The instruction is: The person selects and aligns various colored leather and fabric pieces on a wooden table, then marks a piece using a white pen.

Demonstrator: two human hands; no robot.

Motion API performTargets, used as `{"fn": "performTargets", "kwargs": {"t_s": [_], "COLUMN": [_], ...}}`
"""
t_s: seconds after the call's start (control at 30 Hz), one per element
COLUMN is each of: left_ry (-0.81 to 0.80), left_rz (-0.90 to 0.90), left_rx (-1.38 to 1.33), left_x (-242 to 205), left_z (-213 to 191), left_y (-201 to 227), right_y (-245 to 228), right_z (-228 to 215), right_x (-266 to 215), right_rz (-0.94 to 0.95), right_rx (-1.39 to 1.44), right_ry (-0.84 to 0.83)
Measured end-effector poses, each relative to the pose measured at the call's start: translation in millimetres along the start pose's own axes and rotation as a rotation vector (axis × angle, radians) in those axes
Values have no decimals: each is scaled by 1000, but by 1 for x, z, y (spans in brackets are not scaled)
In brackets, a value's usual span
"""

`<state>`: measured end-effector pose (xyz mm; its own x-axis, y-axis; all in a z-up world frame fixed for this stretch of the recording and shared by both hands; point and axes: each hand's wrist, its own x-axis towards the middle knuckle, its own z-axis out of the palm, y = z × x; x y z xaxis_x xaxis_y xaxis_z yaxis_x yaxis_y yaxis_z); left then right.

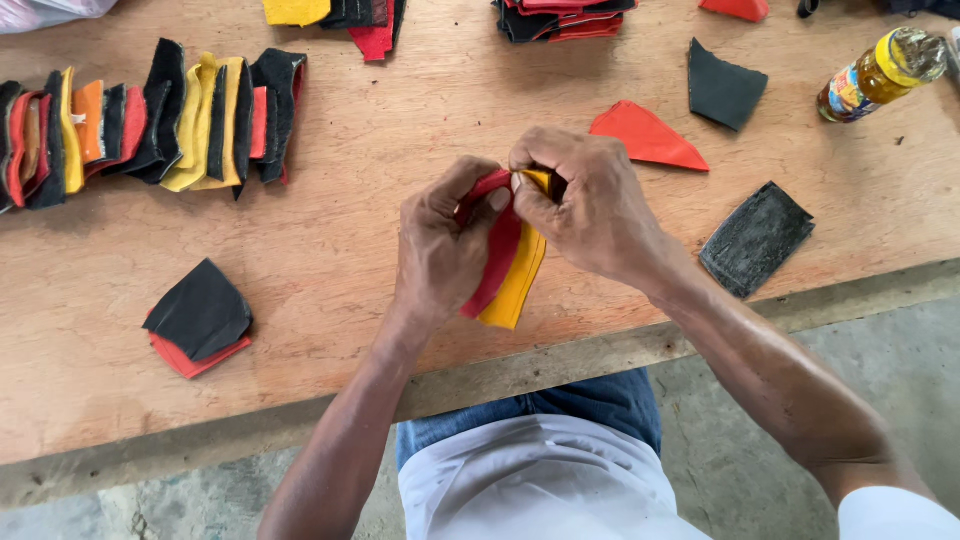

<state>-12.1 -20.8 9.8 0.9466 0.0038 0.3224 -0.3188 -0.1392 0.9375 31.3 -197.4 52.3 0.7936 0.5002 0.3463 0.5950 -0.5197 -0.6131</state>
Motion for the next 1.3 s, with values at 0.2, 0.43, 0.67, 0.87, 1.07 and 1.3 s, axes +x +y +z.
{"fn": "performTargets", "kwargs": {"t_s": [0.2, 0.43, 0.67, 0.87, 1.07, 1.3], "left_ry": [78, 171, 372, 336, 40, -31], "left_rz": [-136, -353, -401, -311, -438, -395], "left_rx": [-254, -229, -499, -686, -807, -701], "left_x": [10, 25, 35, 38, 28, 3], "left_z": [-8, -7, -4, -17, -22, -4], "left_y": [6, 13, 5, -6, 19, 12], "right_y": [5, 21, 7, -10, -1, 7], "right_z": [2, 19, 31, 35, 33, 36], "right_x": [7, 1, -33, -66, -57, -60], "right_rz": [216, 254, 240, 188, 208, 372], "right_rx": [427, 470, 676, 677, 934, 860], "right_ry": [-173, -128, -11, -29, 12, -113]}}
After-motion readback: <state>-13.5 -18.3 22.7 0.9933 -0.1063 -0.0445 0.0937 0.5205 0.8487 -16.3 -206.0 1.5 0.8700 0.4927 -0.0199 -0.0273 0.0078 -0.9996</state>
